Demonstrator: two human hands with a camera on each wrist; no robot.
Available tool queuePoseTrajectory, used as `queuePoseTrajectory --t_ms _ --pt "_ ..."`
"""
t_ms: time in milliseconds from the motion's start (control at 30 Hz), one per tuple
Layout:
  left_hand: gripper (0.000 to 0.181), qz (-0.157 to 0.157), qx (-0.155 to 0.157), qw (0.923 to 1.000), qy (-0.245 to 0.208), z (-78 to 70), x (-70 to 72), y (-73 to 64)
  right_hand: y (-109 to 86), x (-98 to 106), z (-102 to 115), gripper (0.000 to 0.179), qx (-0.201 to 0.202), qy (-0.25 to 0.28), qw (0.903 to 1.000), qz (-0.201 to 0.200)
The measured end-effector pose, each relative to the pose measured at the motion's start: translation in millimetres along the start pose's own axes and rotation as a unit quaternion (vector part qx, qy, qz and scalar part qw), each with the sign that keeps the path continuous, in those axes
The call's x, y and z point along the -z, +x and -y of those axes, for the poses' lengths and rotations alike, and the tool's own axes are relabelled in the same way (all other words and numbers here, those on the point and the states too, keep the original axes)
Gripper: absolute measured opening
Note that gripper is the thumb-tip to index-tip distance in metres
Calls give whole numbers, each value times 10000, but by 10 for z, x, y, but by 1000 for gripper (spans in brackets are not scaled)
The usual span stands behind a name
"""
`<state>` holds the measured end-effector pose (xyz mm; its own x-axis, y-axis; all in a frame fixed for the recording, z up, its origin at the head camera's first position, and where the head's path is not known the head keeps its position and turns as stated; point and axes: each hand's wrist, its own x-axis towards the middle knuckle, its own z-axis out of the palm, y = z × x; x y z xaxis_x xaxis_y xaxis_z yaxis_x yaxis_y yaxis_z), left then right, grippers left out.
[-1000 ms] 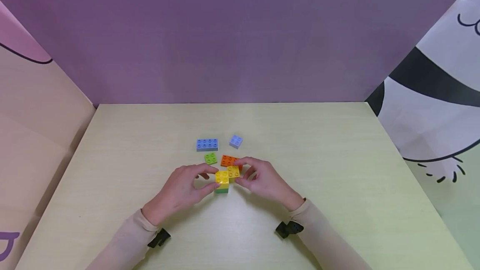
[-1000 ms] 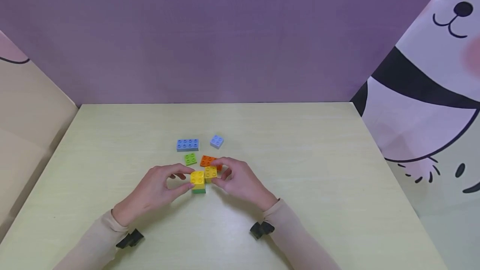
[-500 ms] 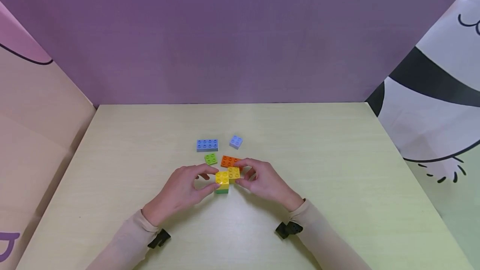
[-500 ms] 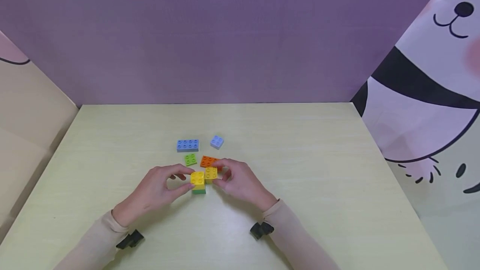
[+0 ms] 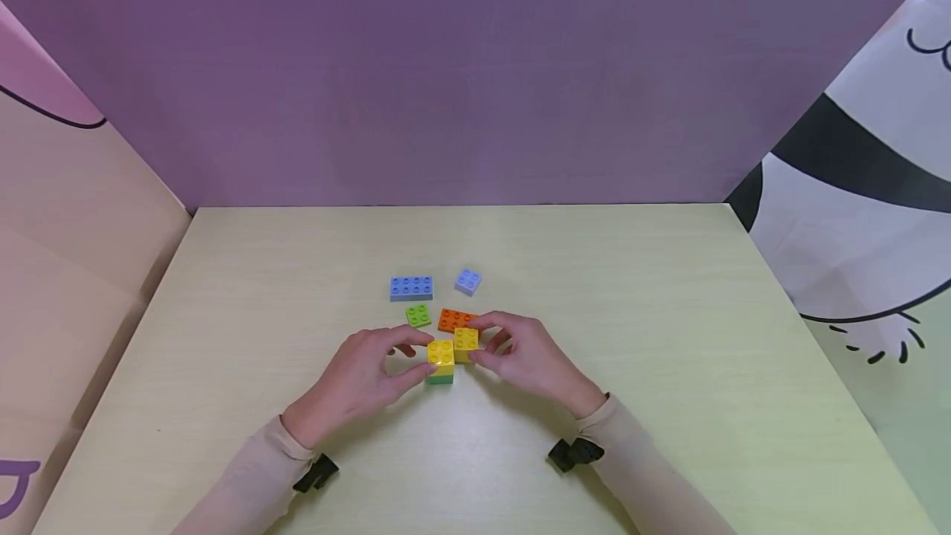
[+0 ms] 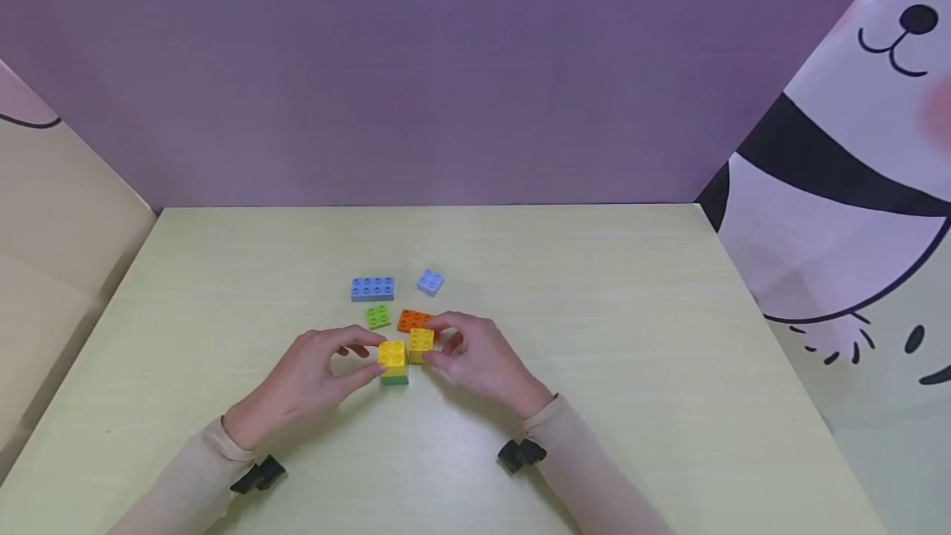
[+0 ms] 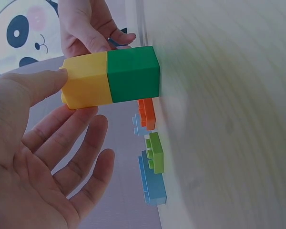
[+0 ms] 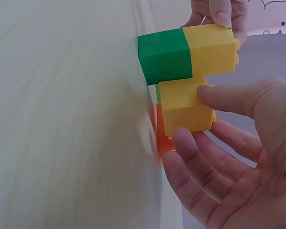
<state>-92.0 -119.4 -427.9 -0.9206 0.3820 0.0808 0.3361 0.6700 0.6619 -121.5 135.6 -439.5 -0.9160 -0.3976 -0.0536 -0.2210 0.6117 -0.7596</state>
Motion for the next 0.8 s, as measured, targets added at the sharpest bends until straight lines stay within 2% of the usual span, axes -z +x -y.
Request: queuePoseTrajectory --t_ms 200,467,800 --pt "33 5 -6 10000 -9 5 -1 -1 -6 30 29 35 -83 77 9999 -35" --pt "34 28 2 10000 -30 5 4 1 -12 71 33 34 31 261 9996 -99" --pt "33 9 -60 10000 -64 18 -4 0 -27 88 69 32 114 241 9994 -206"
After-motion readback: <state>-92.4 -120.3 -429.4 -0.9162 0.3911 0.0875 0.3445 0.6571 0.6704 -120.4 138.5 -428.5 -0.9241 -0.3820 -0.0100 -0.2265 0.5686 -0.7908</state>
